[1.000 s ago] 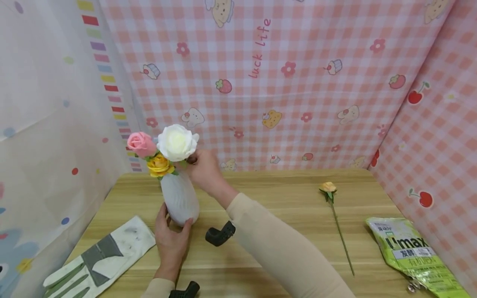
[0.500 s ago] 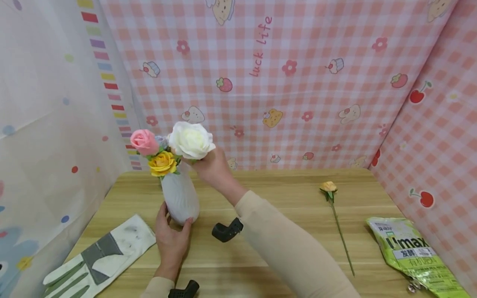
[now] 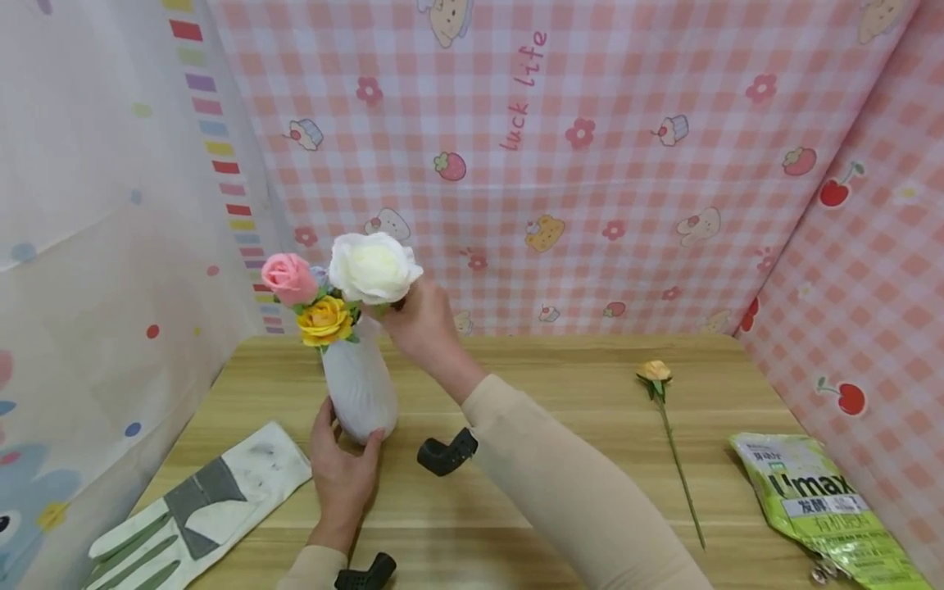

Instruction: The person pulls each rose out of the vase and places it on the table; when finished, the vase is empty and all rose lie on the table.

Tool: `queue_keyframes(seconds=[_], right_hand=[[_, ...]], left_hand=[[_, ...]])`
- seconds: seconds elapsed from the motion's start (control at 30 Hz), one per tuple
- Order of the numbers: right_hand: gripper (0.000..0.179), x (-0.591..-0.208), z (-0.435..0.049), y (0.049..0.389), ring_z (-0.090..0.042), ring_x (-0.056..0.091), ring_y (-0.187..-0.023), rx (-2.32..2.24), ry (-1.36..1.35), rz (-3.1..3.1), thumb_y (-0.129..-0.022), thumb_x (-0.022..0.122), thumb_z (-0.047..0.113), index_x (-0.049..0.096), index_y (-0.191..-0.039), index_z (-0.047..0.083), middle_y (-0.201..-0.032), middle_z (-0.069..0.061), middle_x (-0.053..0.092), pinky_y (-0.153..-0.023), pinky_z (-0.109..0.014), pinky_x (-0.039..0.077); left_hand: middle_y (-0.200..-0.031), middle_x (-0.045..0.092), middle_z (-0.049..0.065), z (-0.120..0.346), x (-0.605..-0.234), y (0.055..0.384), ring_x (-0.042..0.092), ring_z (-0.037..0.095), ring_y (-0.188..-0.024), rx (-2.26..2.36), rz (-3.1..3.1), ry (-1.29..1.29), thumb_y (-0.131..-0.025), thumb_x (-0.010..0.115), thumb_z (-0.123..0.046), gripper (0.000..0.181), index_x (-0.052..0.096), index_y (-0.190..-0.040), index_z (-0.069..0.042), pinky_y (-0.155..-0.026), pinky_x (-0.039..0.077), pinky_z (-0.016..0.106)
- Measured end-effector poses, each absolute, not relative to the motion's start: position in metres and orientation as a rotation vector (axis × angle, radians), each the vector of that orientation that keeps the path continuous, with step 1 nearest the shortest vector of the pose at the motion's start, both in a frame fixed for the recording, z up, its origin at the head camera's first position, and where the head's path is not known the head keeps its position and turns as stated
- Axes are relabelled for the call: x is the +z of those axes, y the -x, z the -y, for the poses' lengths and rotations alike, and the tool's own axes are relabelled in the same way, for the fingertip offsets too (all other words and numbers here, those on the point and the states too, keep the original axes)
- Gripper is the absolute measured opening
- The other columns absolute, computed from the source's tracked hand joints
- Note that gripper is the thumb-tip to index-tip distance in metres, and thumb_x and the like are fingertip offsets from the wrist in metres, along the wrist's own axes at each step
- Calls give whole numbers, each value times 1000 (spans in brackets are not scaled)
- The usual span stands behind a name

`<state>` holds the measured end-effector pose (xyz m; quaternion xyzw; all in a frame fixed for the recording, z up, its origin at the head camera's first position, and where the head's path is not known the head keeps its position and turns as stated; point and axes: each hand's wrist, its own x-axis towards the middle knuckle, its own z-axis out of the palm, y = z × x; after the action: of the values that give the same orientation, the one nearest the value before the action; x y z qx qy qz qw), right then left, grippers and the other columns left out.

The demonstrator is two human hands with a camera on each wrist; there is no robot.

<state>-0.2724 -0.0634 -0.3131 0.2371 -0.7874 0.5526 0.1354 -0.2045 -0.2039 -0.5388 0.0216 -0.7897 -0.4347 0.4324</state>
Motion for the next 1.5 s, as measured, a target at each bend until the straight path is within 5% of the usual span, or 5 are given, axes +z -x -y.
queue_keyframes(seconds=[0.17, 0.43, 0.87, 1.17, 1.5], right_hand=[[24, -309, 58, 274, -9, 62, -74, 1685, -720, 2133, -87, 72, 14, 66, -108, 5, -89, -5, 70, -65, -22, 54], [37, -311, 45, 271, -13, 63, -99, 1716, -697, 2043, -79, 78, 5, 64, -113, 5, -107, -6, 68, -81, -23, 54], [27, -287, 19, 260, -19, 63, -97, 1923, -741, 1767, -85, 68, -4, 61, -112, -4, -104, -18, 66, -84, -30, 55], [30, -286, 6, 268, -17, 63, -92, 2105, -600, 1622, -86, 69, 0, 61, -114, 0, -105, -9, 69, -78, -29, 55], [22, -283, -19, 277, -13, 56, -69, 2207, -546, 1407, -88, 68, 6, 67, -110, 2, -97, -9, 71, -61, -24, 48]], left_hand=[[-134, 49, 22, 202, -538, 205, 49, 35, -120, -1094, 1972, -54, -70, 85, -8, 86, 40, -144, -2, -89, 49, 53], [-133, 50, 22, 203, -540, 205, 50, 35, -119, -1070, 1958, -34, -68, 85, -4, 87, 40, -143, 1, -87, 50, 51], [-134, 49, 23, 203, -538, 206, 49, 35, -120, -1055, 1974, -31, -68, 85, -4, 88, 39, -143, 0, -89, 49, 51], [-134, 49, 23, 202, -538, 204, 49, 35, -121, -1042, 1983, -9, -69, 84, -7, 85, 40, -142, 1, -90, 49, 51], [-134, 50, 22, 205, -537, 203, 50, 32, -120, -1064, 1967, -12, -69, 85, -8, 86, 41, -142, 2, -88, 50, 49]])
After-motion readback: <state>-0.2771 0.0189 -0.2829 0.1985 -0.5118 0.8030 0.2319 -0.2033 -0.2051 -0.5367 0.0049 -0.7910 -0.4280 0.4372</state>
